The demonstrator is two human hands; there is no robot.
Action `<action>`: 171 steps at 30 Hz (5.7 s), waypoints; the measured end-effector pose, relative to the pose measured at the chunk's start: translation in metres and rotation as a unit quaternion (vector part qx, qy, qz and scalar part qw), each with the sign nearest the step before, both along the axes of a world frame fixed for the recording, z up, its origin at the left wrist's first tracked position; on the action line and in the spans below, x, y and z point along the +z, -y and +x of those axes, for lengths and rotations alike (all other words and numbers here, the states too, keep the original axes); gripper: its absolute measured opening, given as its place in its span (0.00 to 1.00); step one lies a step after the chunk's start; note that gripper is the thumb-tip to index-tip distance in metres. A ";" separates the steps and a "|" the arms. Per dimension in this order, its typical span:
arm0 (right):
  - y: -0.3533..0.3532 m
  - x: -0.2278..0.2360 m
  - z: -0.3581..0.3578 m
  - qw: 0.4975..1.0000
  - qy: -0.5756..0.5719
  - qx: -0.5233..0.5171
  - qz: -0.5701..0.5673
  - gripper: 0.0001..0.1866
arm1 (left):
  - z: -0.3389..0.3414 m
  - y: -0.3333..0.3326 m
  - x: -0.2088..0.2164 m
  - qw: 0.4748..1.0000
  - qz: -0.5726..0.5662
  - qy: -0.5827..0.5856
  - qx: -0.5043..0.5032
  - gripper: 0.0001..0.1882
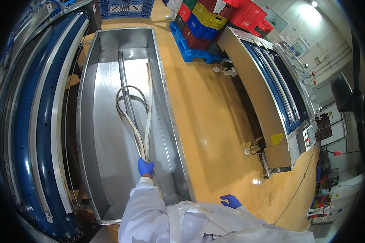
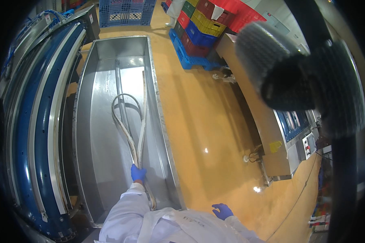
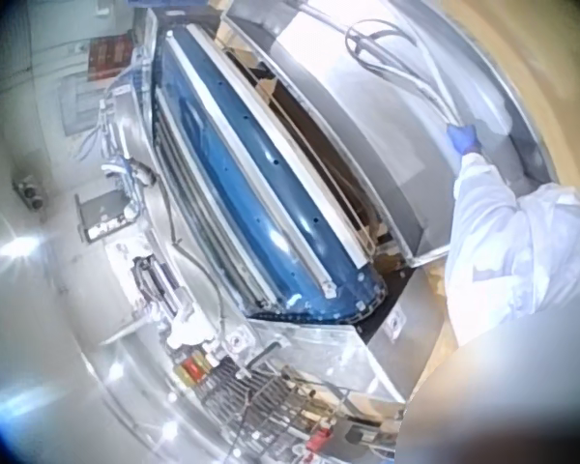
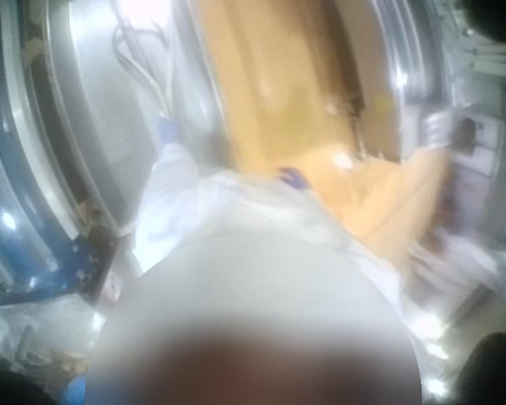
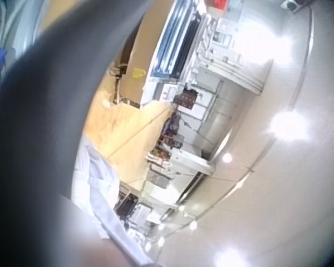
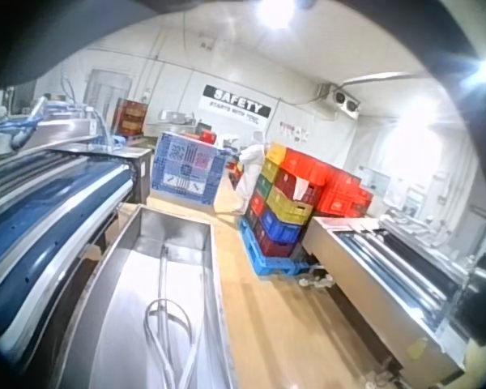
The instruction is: The person places long metal strips onto a blue curved surface, aligns them, and secures them with clips. They retrieve a curved metal piece from a nearby sink and position it on the surface. The person then uses a tool to tighten or adjust the clips holding the strips in place.
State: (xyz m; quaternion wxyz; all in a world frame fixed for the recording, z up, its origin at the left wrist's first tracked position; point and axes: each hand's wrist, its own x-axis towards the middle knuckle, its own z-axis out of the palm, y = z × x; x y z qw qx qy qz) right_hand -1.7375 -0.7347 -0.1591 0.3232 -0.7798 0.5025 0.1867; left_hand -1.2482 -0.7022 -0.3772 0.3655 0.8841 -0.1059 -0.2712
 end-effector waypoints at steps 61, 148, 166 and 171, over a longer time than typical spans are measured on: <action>-0.497 0.149 0.011 0.433 0.123 0.264 0.853 0.29 | -0.865 -0.638 0.299 0.866 0.183 0.252 0.392 0.21; -1.701 0.372 0.954 0.389 0.856 -0.024 0.340 0.60 | 0.448 -1.974 0.373 0.850 -0.184 0.493 -0.001 0.19; -1.587 0.384 1.120 0.354 0.901 0.125 0.220 0.30 | 0.885 -1.854 0.437 0.761 -0.320 0.476 -0.302 0.14; -1.582 0.395 1.217 0.354 0.901 0.092 0.234 0.33 | 0.971 -1.823 0.432 0.764 -0.320 0.452 -0.332 0.16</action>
